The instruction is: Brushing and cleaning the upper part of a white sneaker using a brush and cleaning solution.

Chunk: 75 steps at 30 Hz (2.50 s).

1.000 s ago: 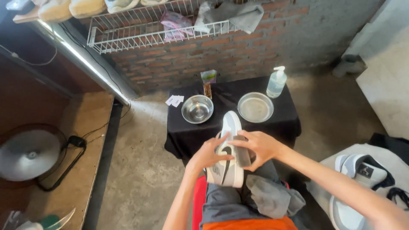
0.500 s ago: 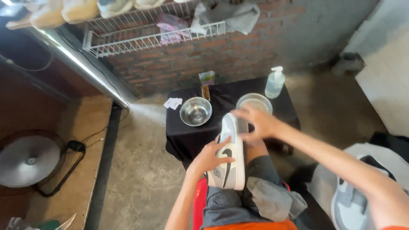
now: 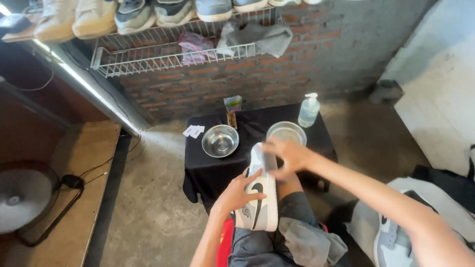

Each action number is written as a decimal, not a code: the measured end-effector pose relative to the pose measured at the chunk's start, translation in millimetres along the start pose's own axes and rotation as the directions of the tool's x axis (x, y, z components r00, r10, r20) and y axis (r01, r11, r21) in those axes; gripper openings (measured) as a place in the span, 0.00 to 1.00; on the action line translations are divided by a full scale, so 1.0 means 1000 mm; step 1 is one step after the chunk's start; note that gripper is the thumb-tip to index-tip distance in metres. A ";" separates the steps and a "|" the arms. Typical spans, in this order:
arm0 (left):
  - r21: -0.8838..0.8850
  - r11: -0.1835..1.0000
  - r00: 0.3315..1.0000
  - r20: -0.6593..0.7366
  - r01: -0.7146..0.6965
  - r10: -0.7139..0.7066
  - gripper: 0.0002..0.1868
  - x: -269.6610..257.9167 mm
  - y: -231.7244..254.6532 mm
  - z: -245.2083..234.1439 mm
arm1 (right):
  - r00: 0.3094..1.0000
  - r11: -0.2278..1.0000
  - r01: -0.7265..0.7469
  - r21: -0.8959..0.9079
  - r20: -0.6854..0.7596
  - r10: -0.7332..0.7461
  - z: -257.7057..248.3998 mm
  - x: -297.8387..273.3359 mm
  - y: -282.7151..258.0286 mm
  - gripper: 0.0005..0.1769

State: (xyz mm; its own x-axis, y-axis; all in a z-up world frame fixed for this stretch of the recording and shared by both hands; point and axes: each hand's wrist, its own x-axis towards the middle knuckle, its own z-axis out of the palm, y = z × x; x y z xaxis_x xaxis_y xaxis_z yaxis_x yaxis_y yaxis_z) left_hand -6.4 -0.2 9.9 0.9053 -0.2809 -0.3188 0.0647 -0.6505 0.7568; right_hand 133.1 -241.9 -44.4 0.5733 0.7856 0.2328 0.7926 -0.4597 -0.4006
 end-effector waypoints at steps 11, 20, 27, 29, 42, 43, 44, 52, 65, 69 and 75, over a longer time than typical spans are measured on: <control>-0.020 1.000 1.000 -0.018 0.008 -0.008 0.44 -0.004 0.000 -0.001 | 0.990 0.988 -0.138 0.074 -0.014 0.140 -0.006 0.003 0.003 0.44; -0.011 1.000 1.000 -0.013 -0.007 0.007 0.43 -0.004 -0.003 0.001 | 0.979 0.970 -0.198 0.138 -0.022 0.203 0.007 0.002 0.018 0.46; -0.026 1.000 1.000 -0.024 -0.004 0.003 0.44 -0.014 -0.003 -0.005 | 0.948 0.889 -0.317 0.329 0.084 0.307 -0.012 0.003 -0.014 0.48; -0.015 1.000 1.000 -0.029 -0.005 0.005 0.43 -0.005 -0.008 -0.003 | 0.941 0.900 -0.338 0.274 0.062 0.334 -0.007 0.018 0.010 0.46; -0.008 1.000 0.999 -0.030 -0.024 0.024 0.44 -0.005 -0.004 0.000 | 0.896 0.899 -0.435 0.044 0.113 0.429 -0.021 0.041 0.003 0.42; -0.007 1.000 0.999 -0.035 -0.026 0.026 0.44 -0.003 -0.004 0.001 | 0.899 0.901 -0.431 0.042 0.111 0.424 -0.020 0.042 0.008 0.42; -0.002 1.000 0.999 -0.037 -0.028 0.028 0.44 0.000 -0.005 0.001 | 0.881 0.880 -0.468 0.076 0.115 0.459 -0.018 0.044 0.012 0.41; 0.004 0.999 0.999 -0.023 -0.038 0.039 0.44 -0.008 -0.001 0.001 | 0.905 0.917 -0.394 0.066 0.200 0.375 -0.050 0.015 -0.033 0.43; 0.037 0.999 0.999 -0.041 -0.016 0.018 0.41 -0.001 -0.024 -0.001 | 0.927 0.923 -0.367 0.116 0.127 0.352 -0.036 0.011 -0.038 0.43; 0.016 1.000 0.999 -0.035 -0.020 0.020 0.42 -0.006 -0.014 0.000 | 0.908 0.909 -0.414 0.055 0.098 0.408 -0.019 0.039 -0.003 0.41; 0.028 1.000 0.999 -0.035 0.008 -0.007 0.41 0.003 -0.022 -0.003 | 0.933 0.932 -0.360 0.043 0.024 0.359 -0.008 0.033 -0.014 0.40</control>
State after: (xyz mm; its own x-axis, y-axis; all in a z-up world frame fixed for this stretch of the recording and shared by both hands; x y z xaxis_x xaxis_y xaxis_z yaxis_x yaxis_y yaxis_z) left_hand -3.7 15.4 -6.2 0.9189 -0.2511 -0.3042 0.0604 -0.6726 0.7376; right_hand 142.2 -213.0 -24.1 0.8145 0.5779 0.0519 0.5235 -0.6934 -0.4951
